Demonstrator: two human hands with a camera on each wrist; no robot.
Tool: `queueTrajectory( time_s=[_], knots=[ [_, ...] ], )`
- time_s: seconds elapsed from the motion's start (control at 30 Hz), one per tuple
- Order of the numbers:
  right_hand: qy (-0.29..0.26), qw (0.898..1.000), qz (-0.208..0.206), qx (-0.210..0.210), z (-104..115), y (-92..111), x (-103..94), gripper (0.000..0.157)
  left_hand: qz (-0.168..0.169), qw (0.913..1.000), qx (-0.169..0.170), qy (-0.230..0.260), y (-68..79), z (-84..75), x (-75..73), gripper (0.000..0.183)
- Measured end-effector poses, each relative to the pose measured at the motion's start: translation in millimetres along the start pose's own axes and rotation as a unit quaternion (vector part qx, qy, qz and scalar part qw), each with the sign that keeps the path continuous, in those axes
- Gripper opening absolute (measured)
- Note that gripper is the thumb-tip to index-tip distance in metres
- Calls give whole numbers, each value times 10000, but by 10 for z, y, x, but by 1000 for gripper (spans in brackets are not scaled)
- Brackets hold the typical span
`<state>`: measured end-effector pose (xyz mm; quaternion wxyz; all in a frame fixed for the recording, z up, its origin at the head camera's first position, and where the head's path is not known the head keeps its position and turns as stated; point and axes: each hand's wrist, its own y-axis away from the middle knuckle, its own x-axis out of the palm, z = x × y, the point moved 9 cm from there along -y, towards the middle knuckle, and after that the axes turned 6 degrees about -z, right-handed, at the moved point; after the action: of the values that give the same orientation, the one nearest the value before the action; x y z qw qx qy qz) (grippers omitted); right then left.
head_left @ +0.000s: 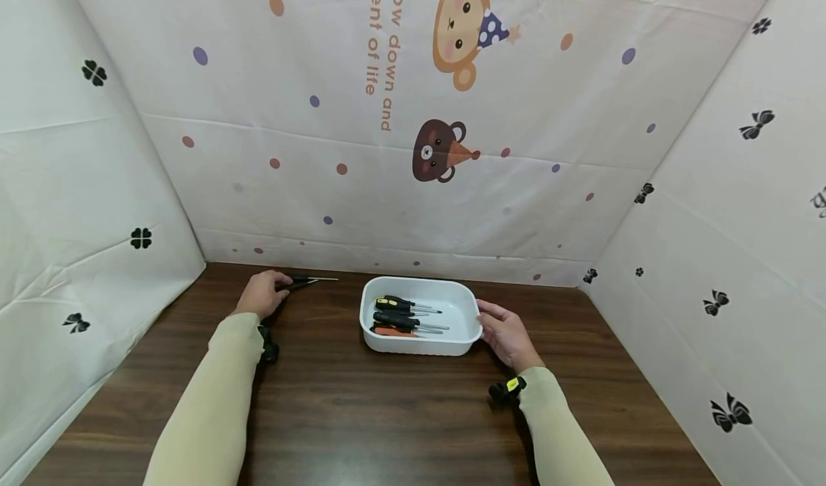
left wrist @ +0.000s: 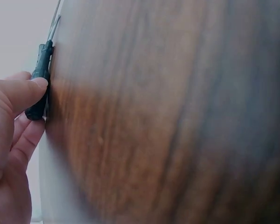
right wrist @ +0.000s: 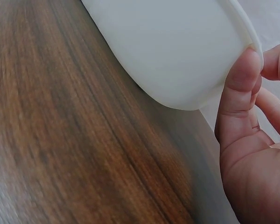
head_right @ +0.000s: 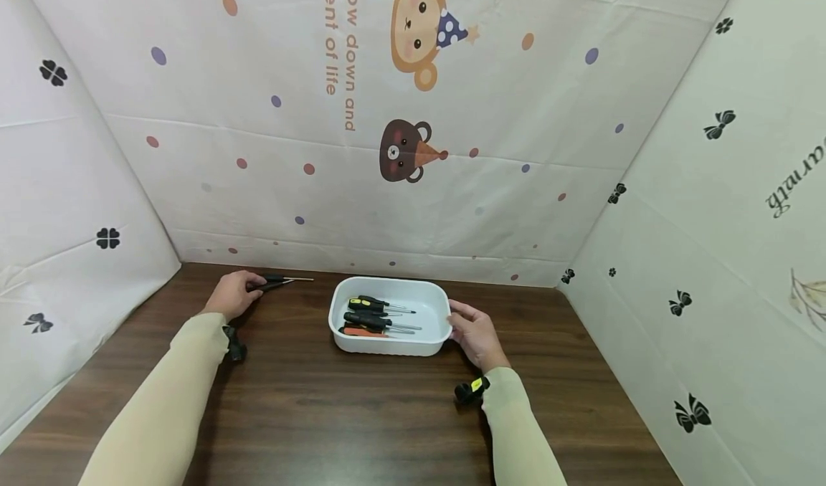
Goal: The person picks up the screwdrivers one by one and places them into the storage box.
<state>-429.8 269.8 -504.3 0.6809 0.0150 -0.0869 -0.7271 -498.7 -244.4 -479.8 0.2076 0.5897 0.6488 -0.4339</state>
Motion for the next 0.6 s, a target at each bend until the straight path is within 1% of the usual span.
queueTrajectory(
  time_s=[0.13, 0.37, 0.43, 0.6],
  knots=[
    [20, 10000, -14, 0, -3, 3, 2, 52, -53, 9998, -80, 177, 29, 34, -9, 22],
    [19, 10000, -26, 8, -7, 1, -6, 52, -151, 9991, -243, 311, 86, 0, -58, 23],
    [20, 10000, -25, 21, -10, 1, -12, 52, -234, 9987, -293, 339, 98, -9, -74, 23],
    [5, 10000, -40, 21, -11, -2, -19, 52, -510, 9955, -507, 618, 144, -10, -88, 22]
  ],
)
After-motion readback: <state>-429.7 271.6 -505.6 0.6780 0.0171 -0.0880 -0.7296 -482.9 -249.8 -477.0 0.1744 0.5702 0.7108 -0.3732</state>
